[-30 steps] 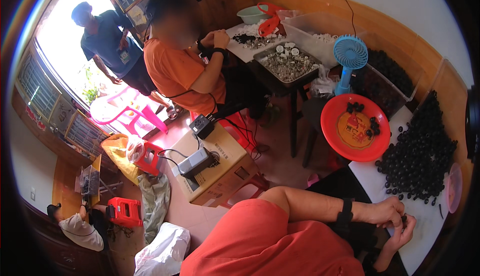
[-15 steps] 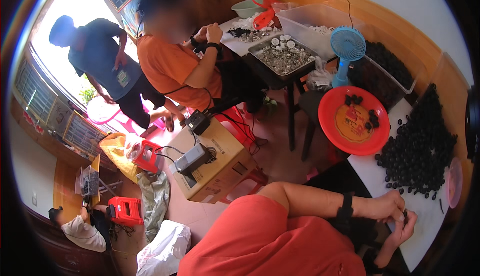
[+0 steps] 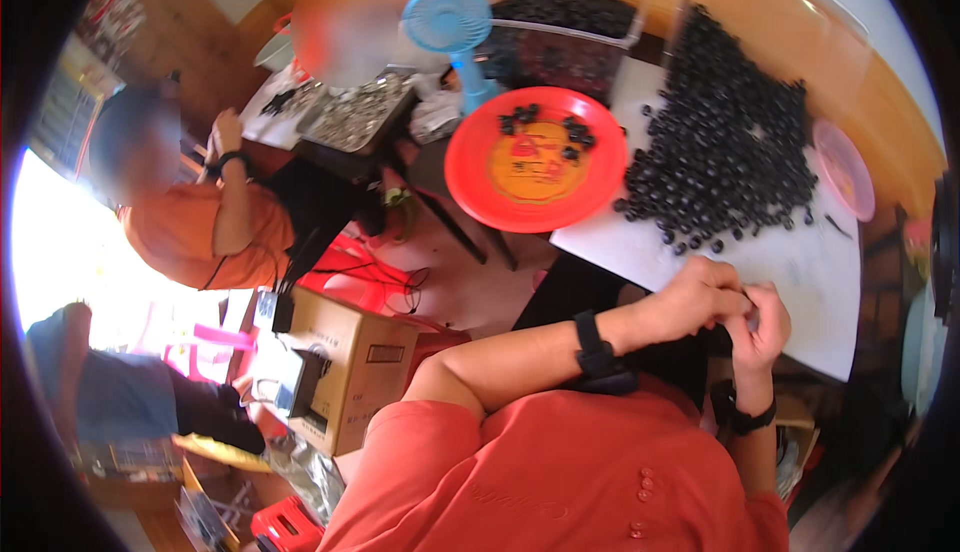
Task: Manually assembling small black plastic or rubber components for shoes by snapping them together.
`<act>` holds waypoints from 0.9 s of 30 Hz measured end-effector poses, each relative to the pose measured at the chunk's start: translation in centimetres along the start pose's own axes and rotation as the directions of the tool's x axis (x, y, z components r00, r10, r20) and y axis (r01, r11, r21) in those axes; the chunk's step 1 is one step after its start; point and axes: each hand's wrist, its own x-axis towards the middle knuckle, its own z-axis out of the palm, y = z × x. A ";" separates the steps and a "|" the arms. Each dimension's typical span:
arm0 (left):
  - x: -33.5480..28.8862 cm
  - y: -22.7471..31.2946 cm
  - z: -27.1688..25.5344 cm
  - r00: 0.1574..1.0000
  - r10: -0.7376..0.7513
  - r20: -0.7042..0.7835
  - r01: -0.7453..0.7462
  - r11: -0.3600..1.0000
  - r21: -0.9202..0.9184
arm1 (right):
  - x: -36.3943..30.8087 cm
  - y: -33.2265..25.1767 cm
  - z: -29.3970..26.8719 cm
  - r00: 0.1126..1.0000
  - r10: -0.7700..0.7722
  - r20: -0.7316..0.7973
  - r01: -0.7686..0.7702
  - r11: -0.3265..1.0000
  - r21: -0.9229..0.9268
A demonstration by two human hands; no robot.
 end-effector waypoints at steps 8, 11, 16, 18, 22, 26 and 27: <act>-1.7 2.8 0.0 0.999 -0.027 -0.019 0.026 0.998 -0.059 | -0.4 -0.1 -1.5 0.999 0.049 0.016 -0.051 0.983 0.177; -4.0 5.9 -1.6 0.988 -0.005 -0.153 0.015 0.997 0.070 | -1.3 0.2 -1.8 0.982 0.190 -0.019 -0.178 0.945 0.274; -5.5 8.8 -8.4 0.839 0.229 -0.494 -0.004 0.910 0.415 | -1.2 0.2 -1.5 0.975 0.219 -0.050 -0.195 0.937 0.291; -5.8 9.0 -11.6 0.803 0.251 -0.541 0.050 0.876 0.480 | -1.1 0.1 -1.4 0.973 0.223 -0.055 -0.199 0.940 0.278; -5.4 8.6 -14.3 0.797 0.416 -0.438 0.053 0.674 0.737 | -1.0 0.3 -1.2 0.976 0.204 -0.069 -0.180 0.948 0.264; -5.0 7.5 -10.6 0.797 0.563 -0.216 -0.070 0.443 0.894 | -1.2 0.4 -1.3 0.974 0.210 -0.082 -0.183 0.950 0.254; -5.0 7.0 -9.5 0.784 0.608 -0.129 -0.152 0.390 0.908 | -1.1 0.4 -1.2 0.975 0.203 -0.086 -0.175 0.950 0.260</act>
